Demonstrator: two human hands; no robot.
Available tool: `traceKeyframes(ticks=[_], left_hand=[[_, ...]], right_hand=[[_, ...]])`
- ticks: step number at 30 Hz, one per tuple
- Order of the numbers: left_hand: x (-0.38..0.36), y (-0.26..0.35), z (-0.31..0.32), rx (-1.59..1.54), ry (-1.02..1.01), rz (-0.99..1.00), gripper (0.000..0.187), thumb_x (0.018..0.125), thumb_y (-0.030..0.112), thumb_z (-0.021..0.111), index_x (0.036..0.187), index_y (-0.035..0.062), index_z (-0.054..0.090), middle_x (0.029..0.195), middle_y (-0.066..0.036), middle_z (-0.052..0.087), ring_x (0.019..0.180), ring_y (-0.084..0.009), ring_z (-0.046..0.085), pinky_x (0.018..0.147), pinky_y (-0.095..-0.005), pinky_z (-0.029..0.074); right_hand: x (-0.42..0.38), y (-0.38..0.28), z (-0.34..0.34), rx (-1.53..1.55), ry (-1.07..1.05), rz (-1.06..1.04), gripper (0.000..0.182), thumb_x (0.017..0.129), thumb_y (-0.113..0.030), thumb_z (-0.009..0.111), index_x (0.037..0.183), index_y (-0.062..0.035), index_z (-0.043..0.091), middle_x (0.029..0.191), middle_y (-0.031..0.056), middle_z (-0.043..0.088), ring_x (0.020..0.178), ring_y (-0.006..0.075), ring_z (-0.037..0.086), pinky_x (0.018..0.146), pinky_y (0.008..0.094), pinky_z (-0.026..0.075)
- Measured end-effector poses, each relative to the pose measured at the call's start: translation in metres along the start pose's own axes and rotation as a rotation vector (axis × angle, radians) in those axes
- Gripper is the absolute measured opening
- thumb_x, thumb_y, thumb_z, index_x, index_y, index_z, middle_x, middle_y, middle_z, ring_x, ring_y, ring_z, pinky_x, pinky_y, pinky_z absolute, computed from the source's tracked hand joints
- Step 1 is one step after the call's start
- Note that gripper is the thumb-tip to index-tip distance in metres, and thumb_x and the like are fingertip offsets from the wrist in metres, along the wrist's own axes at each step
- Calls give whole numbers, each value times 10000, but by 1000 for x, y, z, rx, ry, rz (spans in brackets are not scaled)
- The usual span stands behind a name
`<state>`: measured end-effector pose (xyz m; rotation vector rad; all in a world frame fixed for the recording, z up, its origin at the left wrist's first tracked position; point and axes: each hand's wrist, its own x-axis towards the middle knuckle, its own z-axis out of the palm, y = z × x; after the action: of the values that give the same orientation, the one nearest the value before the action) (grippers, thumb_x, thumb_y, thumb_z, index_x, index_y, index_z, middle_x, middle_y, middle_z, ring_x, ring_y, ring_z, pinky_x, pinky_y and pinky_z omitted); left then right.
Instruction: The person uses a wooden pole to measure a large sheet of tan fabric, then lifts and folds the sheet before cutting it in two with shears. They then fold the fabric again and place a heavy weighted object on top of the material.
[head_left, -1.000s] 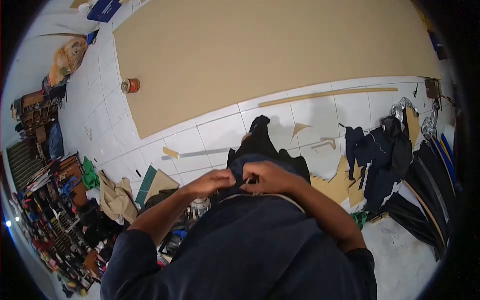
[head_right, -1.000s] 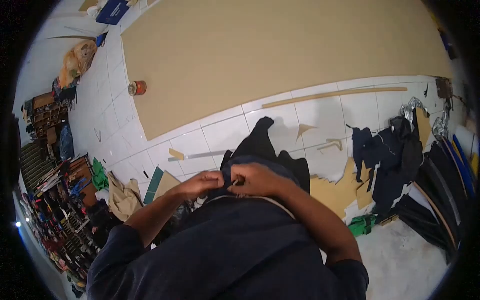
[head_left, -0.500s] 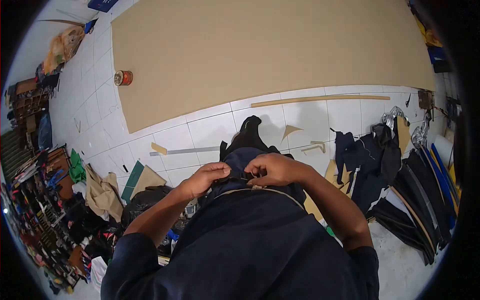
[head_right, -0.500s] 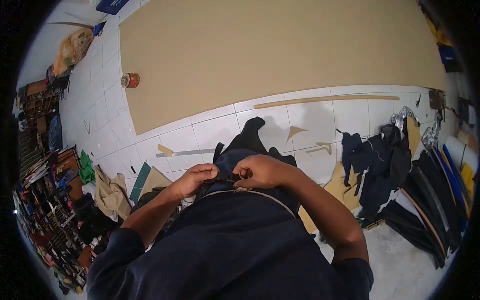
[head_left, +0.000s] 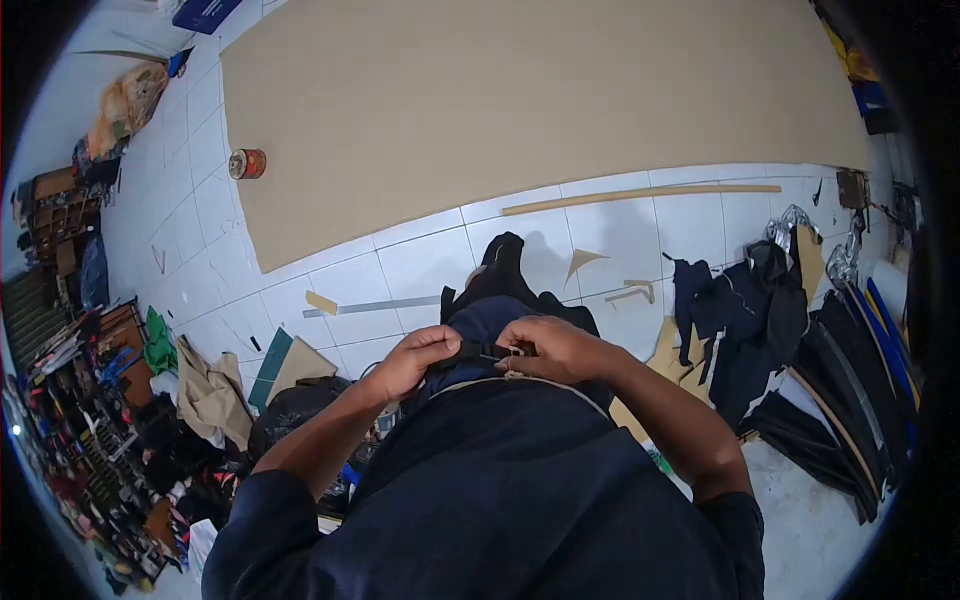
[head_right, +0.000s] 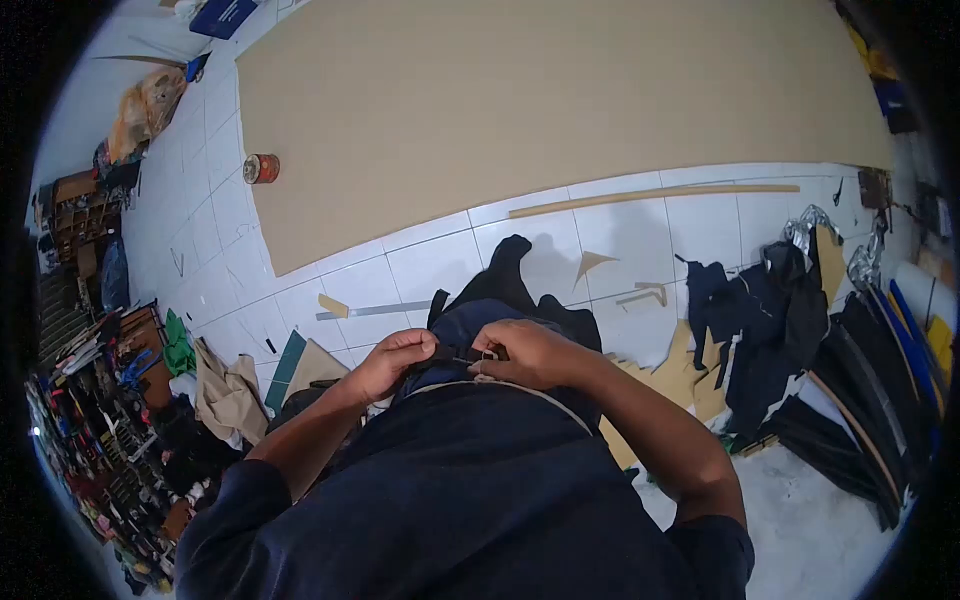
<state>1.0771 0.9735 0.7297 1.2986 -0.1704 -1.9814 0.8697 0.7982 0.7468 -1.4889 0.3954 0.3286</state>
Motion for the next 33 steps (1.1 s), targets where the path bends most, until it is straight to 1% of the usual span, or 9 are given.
traceKeyframes(ticks=[3,7,9,13,21,24,28,30,33], left_hand=[[-3,8,3,193,-42,-32,156,976,169,533,943,35,606,856,49,557,832,-35,492,796,-196,400],[-2,9,0,307,-68,-9,169,978,174,539,984,22,613,886,40,579,847,-40,500,813,-195,400],[0,0,-5,194,-40,-29,172,981,174,531,993,23,613,896,39,584,850,-40,502,817,-194,400],[1,-6,-1,-16,25,-12,173,988,173,515,1004,30,612,913,37,592,854,-40,505,815,-194,403],[0,1,4,-122,72,-37,156,971,173,534,1006,48,620,902,33,606,839,-57,541,805,-213,425],[0,2,2,-132,87,-34,153,974,169,533,1004,51,626,902,40,609,838,-50,540,806,-208,422],[-1,-1,-6,-136,91,-30,147,970,160,534,997,49,626,897,44,603,839,-45,532,803,-203,415],[-2,-2,-10,-30,98,-3,155,970,172,535,986,46,625,897,46,596,841,-42,521,799,-203,409],[-3,0,-25,246,44,-54,181,974,200,533,970,42,622,877,50,585,832,-42,509,788,-203,405]], right_hand=[[-2,1,7,53,24,-20,260,850,-229,711,988,-32,614,845,84,619,740,188,566,668,330,451],[1,1,7,-62,13,-30,278,848,-233,715,997,-20,616,872,99,628,762,188,580,679,323,460],[1,-2,3,-21,-48,10,296,849,-240,712,1015,-13,618,880,111,632,765,197,589,686,330,468],[-11,14,-4,-82,-58,9,314,855,-245,700,1043,-3,630,874,127,638,770,218,607,704,338,483],[-13,10,-6,-99,-106,109,320,842,-253,707,1023,3,644,896,141,643,813,232,618,722,335,483],[-10,19,7,-92,19,-5,306,851,-255,709,1002,-3,625,862,95,623,773,195,583,705,320,467],[-9,23,21,107,52,20,268,877,-242,701,998,-30,589,847,22,560,752,121,502,675,283,433],[-7,24,26,148,47,40,244,890,-226,694,998,-43,574,850,-3,529,756,92,467,663,264,418],[-7,27,37,216,148,5,280,884,-266,695,970,-23,584,857,46,560,727,130,494,645,283,412]])
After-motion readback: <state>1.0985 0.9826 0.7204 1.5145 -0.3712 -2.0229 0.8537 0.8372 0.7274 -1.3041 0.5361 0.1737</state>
